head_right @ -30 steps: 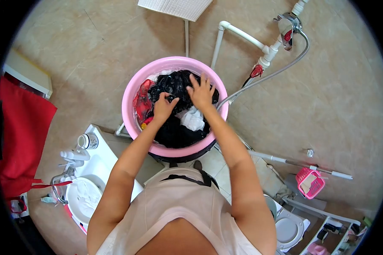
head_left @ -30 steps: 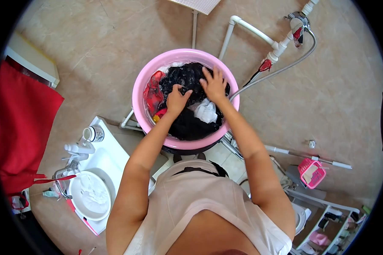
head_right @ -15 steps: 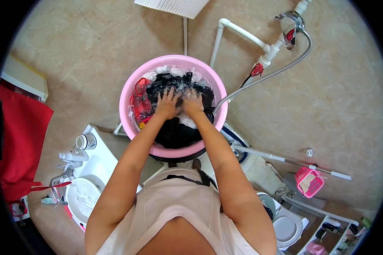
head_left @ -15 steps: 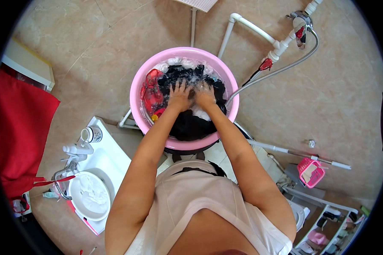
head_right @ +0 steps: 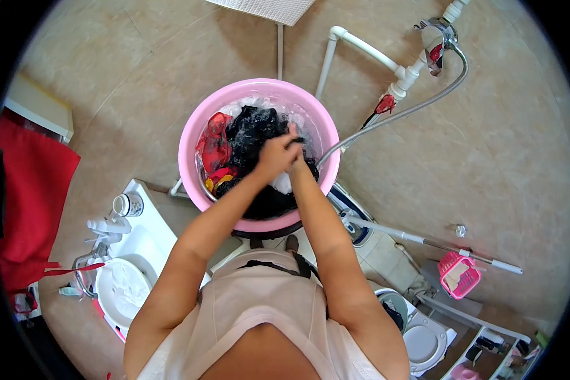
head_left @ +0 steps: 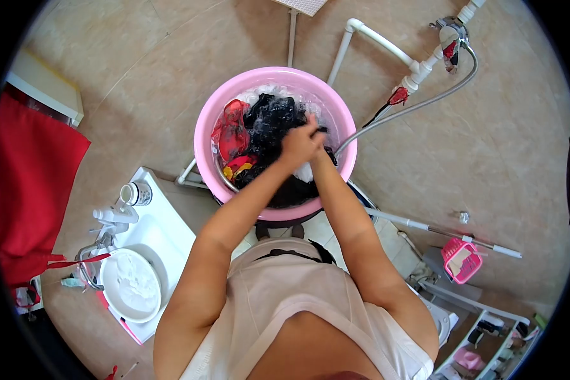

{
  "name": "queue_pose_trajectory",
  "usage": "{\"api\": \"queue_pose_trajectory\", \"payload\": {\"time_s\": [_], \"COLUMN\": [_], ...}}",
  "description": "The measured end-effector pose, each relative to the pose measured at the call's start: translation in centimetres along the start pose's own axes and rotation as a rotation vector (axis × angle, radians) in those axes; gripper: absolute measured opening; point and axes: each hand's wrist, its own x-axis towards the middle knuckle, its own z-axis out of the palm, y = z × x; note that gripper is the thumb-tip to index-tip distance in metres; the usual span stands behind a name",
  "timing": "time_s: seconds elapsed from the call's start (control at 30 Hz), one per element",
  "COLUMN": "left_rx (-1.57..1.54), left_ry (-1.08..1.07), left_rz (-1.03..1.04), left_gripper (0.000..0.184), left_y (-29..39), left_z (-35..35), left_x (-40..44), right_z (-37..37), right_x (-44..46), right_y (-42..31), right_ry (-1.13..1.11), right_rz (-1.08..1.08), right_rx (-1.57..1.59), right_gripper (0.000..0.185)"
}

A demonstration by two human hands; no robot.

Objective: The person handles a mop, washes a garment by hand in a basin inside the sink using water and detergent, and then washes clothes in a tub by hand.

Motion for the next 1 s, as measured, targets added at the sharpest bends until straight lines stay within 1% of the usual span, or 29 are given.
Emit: {"api": "queue_pose_trajectory", "payload": {"time_s": [0.07,0.13,0.17,0.2,0.27,0.33,0.37,0.4,0.43,0.47,0.5,0.53,0.6,0.63,0.7,0.73,0.77,0.8,0.83,0.87,0.93,0.97,1.0], "left_rx": [0.089,0.106,0.13,0.153,0.26,0.275,0.278,0.304,0.34,0.373,0.44,0.505,0.609,0.623,0.699,0.736,0.664,0.802,0.786,0.768,0.844,0.881,0.893], "left_ry": [-0.082,-0.032,-0.003,0.072,0.107,0.196,0.284,0.256,0.29,0.325,0.291,0.257,0.273,0.124,0.084,0.066,-0.013,-0.193,-0.26,-0.324,-0.368,-0.386,-0.385], "left_rz": [0.089,0.101,0.1,0.119,0.206,0.147,0.147,0.131,0.142,0.153,0.125,0.095,0.231,0.093,0.199,0.254,0.169,0.19,0.17,0.147,0.11,0.093,0.081], "left_gripper": [0.028,0.03,0.028,0.027,0.026,0.026,0.024,0.023,0.025,0.029,0.038,0.048,0.06,0.068,0.07,0.07,0.069,0.067,0.066,0.065,0.061,0.059,0.057], "left_y": [4.1,6.1,5.8,5.2,4.0,2.7,2.2,1.9,0.6,-0.8,-1.2,-1.5,-4.2,-3.5,-4.4,-4.9,-5.3,-7.3,-7.2,-7.1,-7.6,-7.9,-8.6], "left_z": [1.1,2.1,2.6,2.9,1.7,1.0,0.7,0.0,-0.6,-1.3,-3.0,-4.9,-7.1,-8.2,-8.5,-8.6,-8.6,-7.3,-7.3,-7.2,-6.7,-6.4,-6.0], "left_x": [-2.1,-3.0,-2.5,-1.7,0.3,2.2,2.6,3.0,3.6,4.0,3.6,3.0,1.6,0.1,-1.6,-1.8,-1.6,-3.8,-3.8,-3.8,-3.3,-2.8,-2.3], "right_z": [-1.0,-1.8,-2.0,-1.8,-1.1,-0.7,-0.9,-1.2,-1.5,-1.9,-2.2,-1.5,-0.6,-0.6,-0.7,-0.9,-1.4,-1.8,-1.8,-1.8,-1.3,-2.0,-1.9], "right_x": [-2.8,-4.7,-4.7,-4.1,-1.7,-0.5,-0.3,-0.8,-1.5,-2.1,-1.7,-4.1,-6.8,-6.9,-7.0,-6.5,-5.5,-4.6,-4.0,-3.4,-2.7,-1.5,-0.7], "right_y": [-0.5,-1.1,-1.0,-0.6,0.6,0.9,1.0,0.6,0.1,-0.3,-1.8,-3.3,-4.3,-4.6,-4.8,-4.2,-3.0,-1.9,-1.3,-1.0,-0.8,0.0,0.2], "right_ry": [-0.149,-0.241,-0.257,-0.258,-0.232,-0.183,-0.151,-0.117,-0.08,-0.066,-0.007,-0.013,0.06,0.007,-0.106,-0.108,-0.11,-0.112,-0.144,-0.166,-0.211,-0.198,-0.19], "right_rz": [0.054,0.106,0.118,0.124,0.11,0.094,0.078,0.061,0.001,-0.091,-0.423,-0.565,-0.872,-0.924,-1.02,-1.041,-1.06,-1.079,-1.026,-0.989,-0.911,-1.103,-1.111], "right_rx": [0.177,0.269,0.292,0.306,0.317,0.301,0.27,0.229,0.105,-0.122,-1.043,-1.235,-1.363,-1.477,-1.697,-1.786,-1.875,-1.965,-1.979,-2.067,-2.242,-2.201,-2.2], "right_gripper": [0.042,0.042,0.042,0.042,0.042,0.042,0.042,0.042,0.042,0.042,0.038,0.041,0.044,0.046,0.05,0.05,0.051,0.052,0.05,0.048,0.045,0.037,0.035]}}
